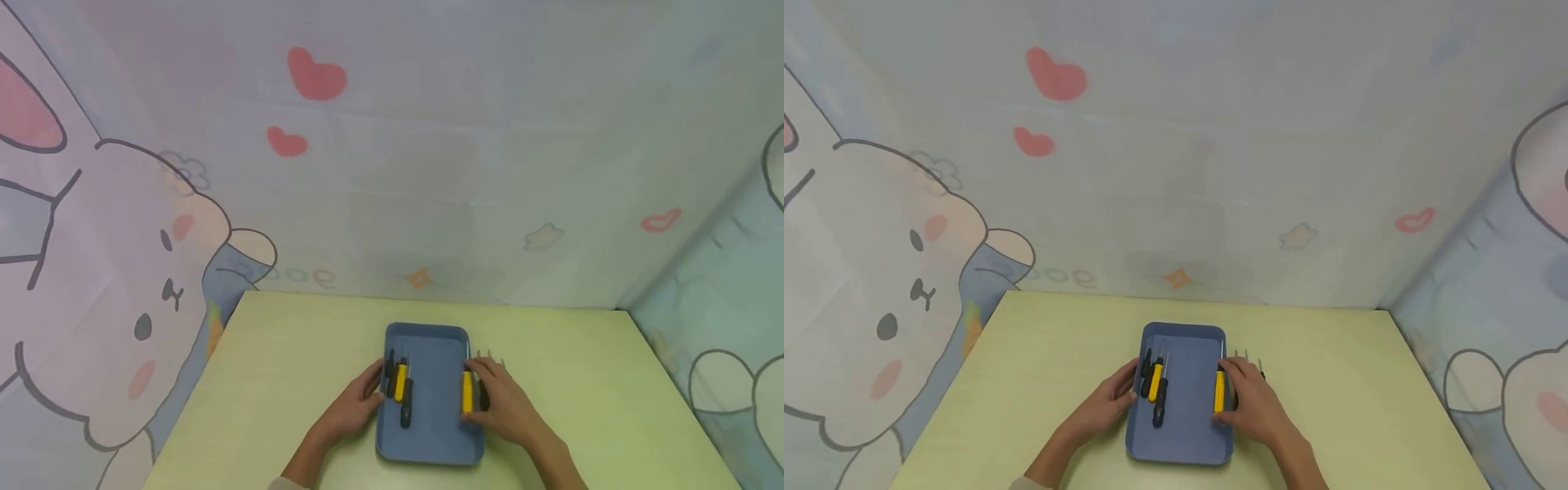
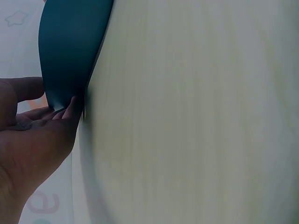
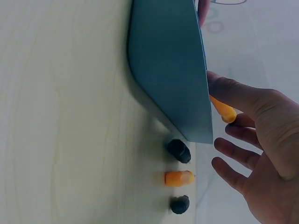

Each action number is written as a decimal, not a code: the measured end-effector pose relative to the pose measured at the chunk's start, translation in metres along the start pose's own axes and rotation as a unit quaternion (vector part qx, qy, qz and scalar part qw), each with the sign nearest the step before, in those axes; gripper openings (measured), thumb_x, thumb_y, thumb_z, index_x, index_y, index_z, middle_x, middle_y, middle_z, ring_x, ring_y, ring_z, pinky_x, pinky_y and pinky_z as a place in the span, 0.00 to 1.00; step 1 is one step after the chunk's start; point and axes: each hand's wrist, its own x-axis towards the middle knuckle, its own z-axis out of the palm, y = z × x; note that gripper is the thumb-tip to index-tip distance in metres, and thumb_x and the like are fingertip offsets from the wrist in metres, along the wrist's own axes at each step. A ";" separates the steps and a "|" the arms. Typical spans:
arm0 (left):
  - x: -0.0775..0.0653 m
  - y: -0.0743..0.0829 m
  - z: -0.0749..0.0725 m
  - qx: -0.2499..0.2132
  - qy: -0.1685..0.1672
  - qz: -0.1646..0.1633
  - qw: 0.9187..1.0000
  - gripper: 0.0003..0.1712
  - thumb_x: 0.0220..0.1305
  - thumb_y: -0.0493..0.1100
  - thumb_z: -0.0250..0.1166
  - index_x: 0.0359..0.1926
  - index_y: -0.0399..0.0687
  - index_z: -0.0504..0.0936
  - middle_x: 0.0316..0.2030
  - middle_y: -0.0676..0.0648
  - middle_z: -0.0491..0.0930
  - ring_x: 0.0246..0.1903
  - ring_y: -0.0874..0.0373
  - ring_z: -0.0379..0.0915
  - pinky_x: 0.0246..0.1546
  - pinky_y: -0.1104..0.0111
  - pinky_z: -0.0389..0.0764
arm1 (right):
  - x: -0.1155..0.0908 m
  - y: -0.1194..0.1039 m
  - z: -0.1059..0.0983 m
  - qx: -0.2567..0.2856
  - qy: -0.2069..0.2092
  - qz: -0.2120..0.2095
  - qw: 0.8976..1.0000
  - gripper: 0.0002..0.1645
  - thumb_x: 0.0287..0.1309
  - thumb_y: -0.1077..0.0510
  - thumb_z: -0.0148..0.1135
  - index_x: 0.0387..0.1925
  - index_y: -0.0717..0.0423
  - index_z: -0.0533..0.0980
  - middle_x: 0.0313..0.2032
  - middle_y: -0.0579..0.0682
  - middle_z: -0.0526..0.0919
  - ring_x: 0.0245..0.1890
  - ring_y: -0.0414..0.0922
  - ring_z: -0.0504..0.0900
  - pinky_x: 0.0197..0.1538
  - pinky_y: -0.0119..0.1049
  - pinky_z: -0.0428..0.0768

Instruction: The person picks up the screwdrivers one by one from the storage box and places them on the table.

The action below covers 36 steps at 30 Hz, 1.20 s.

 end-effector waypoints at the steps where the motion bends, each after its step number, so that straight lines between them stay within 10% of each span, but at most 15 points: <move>1: 0.000 0.000 0.000 0.001 0.002 0.000 1.000 0.39 0.81 0.33 0.51 0.85 0.38 0.46 0.82 0.33 0.49 0.81 0.37 0.46 0.80 0.47 0.51 | 0.000 0.001 -0.001 -0.006 0.000 -0.001 1.000 0.60 0.40 0.48 0.91 0.73 0.62 0.71 0.69 0.57 0.74 0.72 0.60 0.70 0.78 0.61 0.62; 8: 0.000 0.000 0.000 0.000 0.001 0.001 1.000 0.39 0.81 0.33 0.51 0.85 0.38 0.47 0.83 0.34 0.49 0.81 0.38 0.46 0.80 0.47 0.51 | -0.008 0.005 -0.016 -0.017 0.002 0.005 1.000 0.59 0.41 0.49 0.90 0.73 0.61 0.71 0.69 0.56 0.74 0.68 0.57 0.73 0.68 0.56 0.77; 36: 0.001 -0.002 -0.003 -0.001 -0.008 0.010 1.000 0.38 0.82 0.33 0.50 0.85 0.36 0.46 0.83 0.33 0.48 0.81 0.37 0.45 0.80 0.48 0.51 | -0.026 0.047 -0.053 -0.054 0.001 0.027 0.998 0.58 0.44 0.50 0.88 0.73 0.65 0.70 0.68 0.61 0.73 0.66 0.64 0.73 0.63 0.63 0.79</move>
